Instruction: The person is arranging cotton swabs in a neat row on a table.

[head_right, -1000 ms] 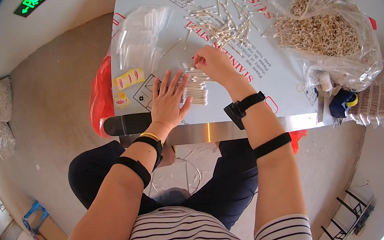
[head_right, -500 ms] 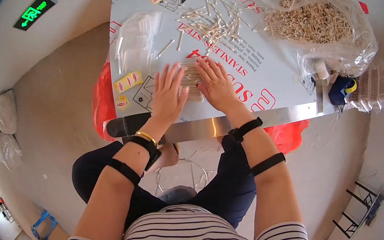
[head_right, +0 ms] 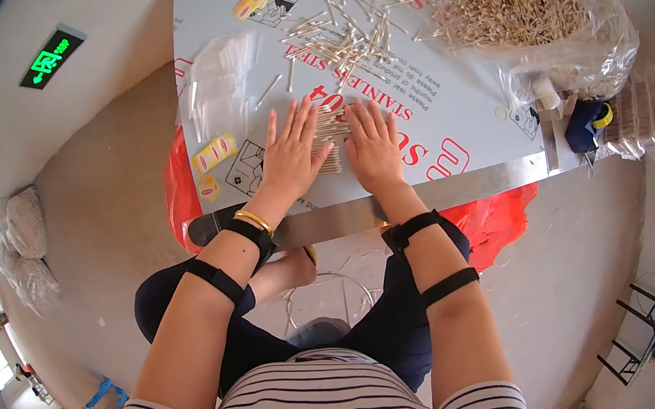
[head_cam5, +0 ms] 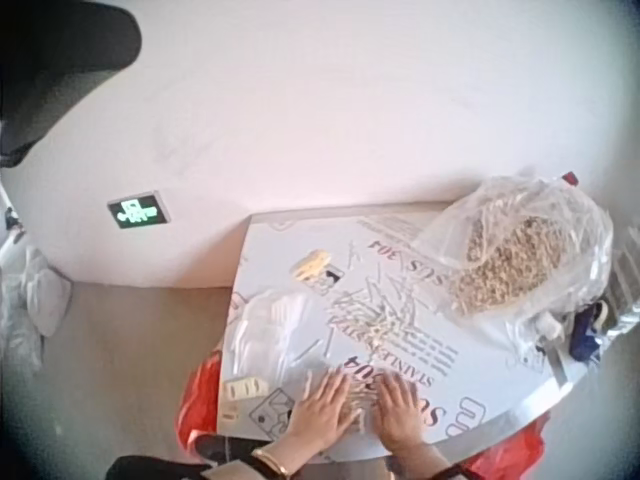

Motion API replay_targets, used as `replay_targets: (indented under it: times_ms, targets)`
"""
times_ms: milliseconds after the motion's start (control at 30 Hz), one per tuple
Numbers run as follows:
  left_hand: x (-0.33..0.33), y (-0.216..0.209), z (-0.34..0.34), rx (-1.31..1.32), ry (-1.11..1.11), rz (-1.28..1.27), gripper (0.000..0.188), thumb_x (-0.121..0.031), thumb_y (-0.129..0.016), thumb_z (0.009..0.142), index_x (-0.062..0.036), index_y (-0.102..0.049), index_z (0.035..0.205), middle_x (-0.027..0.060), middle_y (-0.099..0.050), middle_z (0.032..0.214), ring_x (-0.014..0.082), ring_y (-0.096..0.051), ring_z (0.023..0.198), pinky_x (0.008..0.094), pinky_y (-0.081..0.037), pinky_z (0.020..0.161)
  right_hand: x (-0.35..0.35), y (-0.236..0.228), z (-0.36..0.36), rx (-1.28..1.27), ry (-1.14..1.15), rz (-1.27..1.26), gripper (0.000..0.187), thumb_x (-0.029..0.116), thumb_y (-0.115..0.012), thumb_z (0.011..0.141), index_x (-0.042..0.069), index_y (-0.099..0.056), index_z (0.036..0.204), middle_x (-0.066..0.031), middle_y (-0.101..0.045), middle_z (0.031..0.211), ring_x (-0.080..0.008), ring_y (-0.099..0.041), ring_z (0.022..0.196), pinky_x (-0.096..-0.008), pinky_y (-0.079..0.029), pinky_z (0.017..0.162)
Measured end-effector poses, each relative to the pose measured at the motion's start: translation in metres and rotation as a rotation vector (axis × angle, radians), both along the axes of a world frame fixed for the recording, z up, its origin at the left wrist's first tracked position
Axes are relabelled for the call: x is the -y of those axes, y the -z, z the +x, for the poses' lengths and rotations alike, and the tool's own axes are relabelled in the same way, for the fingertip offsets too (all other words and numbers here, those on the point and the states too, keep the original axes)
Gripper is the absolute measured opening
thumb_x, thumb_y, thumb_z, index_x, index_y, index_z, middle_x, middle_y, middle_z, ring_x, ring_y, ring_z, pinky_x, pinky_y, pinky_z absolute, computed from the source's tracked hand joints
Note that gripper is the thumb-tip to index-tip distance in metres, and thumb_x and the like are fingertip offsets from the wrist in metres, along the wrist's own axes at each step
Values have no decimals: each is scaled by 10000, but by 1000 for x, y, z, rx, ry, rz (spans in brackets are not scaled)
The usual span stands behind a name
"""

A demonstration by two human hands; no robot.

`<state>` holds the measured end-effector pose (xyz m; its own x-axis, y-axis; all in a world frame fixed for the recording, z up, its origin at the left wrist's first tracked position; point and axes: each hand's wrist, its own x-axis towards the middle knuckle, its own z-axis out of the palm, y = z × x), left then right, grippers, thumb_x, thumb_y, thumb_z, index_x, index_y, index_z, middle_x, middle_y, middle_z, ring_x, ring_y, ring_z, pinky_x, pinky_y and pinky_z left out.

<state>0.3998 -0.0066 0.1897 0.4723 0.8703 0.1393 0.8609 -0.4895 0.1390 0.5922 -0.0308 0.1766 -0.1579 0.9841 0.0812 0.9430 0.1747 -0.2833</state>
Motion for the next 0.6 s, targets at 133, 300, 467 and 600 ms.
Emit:
replay_targets:
  times_ms: [133, 300, 467, 600]
  targets:
    - [-1, 7, -2, 33, 11, -31, 800, -589, -378, 1038, -23, -286, 1596, 108, -271, 1678, 252, -214, 1564, 532, -72, 1274, 5, 8, -21, 23, 62, 7, 665, 298, -523, 1001, 116, -311, 1604, -44, -274, 1681, -266, -195, 1570, -549, -125, 1266]
    - [-3, 6, -5, 30, 34, -52, 817, -595, -375, 1037, -19, -258, 1605, 115, -247, 1687, 255, -187, 1573, 526, -64, 1275, 6, 8, -25, 0, 39, 28, 658, 298, -506, 1008, 115, -305, 1607, -39, -271, 1683, -270, -197, 1570, -552, -120, 1265]
    - [6, 5, -24, 169, -111, -60, 839, -586, -388, 1035, 16, -239, 1599, 162, -226, 1685, 294, -155, 1579, 528, -56, 1274, 5, 5, -5, -51, 49, 51, 656, 338, -496, 1023, 125, -300, 1612, -38, -264, 1687, -271, -196, 1569, -533, -125, 1268]
    - [18, 18, -37, 78, -164, -48, 882, -593, -401, 1027, 67, -225, 1585, 205, -190, 1686, 321, -117, 1584, 532, -52, 1272, -2, -1, 4, 101, 5, 19, 724, 480, -494, 1029, 113, -281, 1616, -40, -258, 1689, -263, -199, 1567, -507, -137, 1271]
